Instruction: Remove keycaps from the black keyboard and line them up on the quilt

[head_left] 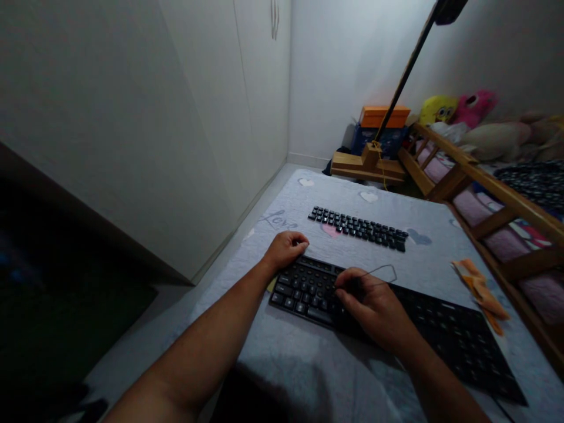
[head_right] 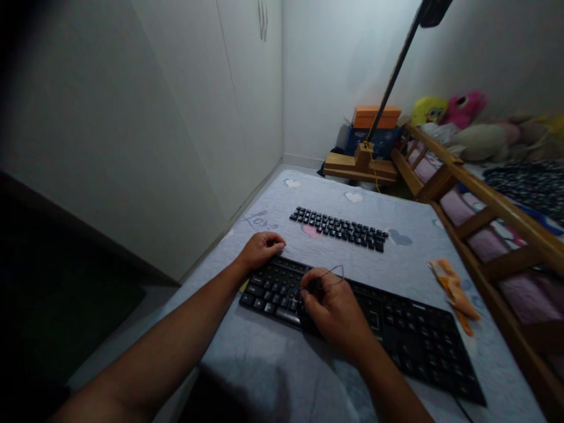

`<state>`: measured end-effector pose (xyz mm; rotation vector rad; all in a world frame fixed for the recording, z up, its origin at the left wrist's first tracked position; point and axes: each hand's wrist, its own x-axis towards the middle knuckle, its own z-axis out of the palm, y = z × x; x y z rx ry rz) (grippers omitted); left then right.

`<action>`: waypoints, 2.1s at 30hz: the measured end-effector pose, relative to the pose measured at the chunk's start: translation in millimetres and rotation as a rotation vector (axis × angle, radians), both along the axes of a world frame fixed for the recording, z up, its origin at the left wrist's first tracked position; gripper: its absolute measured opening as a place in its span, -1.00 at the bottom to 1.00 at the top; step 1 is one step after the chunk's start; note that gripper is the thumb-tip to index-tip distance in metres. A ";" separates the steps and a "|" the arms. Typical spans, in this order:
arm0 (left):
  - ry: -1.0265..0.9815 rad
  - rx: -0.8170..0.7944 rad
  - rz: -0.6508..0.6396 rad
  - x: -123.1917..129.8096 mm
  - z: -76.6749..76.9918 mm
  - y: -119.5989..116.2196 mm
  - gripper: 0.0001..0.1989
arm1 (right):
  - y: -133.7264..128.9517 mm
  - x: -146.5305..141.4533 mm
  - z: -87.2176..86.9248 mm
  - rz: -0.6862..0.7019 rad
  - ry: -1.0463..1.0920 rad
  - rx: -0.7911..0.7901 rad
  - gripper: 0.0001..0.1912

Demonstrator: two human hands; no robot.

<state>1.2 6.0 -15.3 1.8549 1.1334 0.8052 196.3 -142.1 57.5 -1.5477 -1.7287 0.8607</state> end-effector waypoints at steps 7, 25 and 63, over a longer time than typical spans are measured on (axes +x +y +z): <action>0.023 0.041 -0.008 -0.6 -0.8 0.5 -0.79 | 1.3 -23.5 -9.4 -0.077 0.086 -0.027 -0.87; 0.058 0.050 -0.007 0.6 7.1 -2.7 -0.79 | 2.8 -23.1 -31.1 0.006 -0.065 0.143 -0.89; 0.100 0.092 -0.018 1.1 9.8 -2.9 -0.81 | 1.8 -27.9 -26.7 -0.021 -0.130 0.083 -0.82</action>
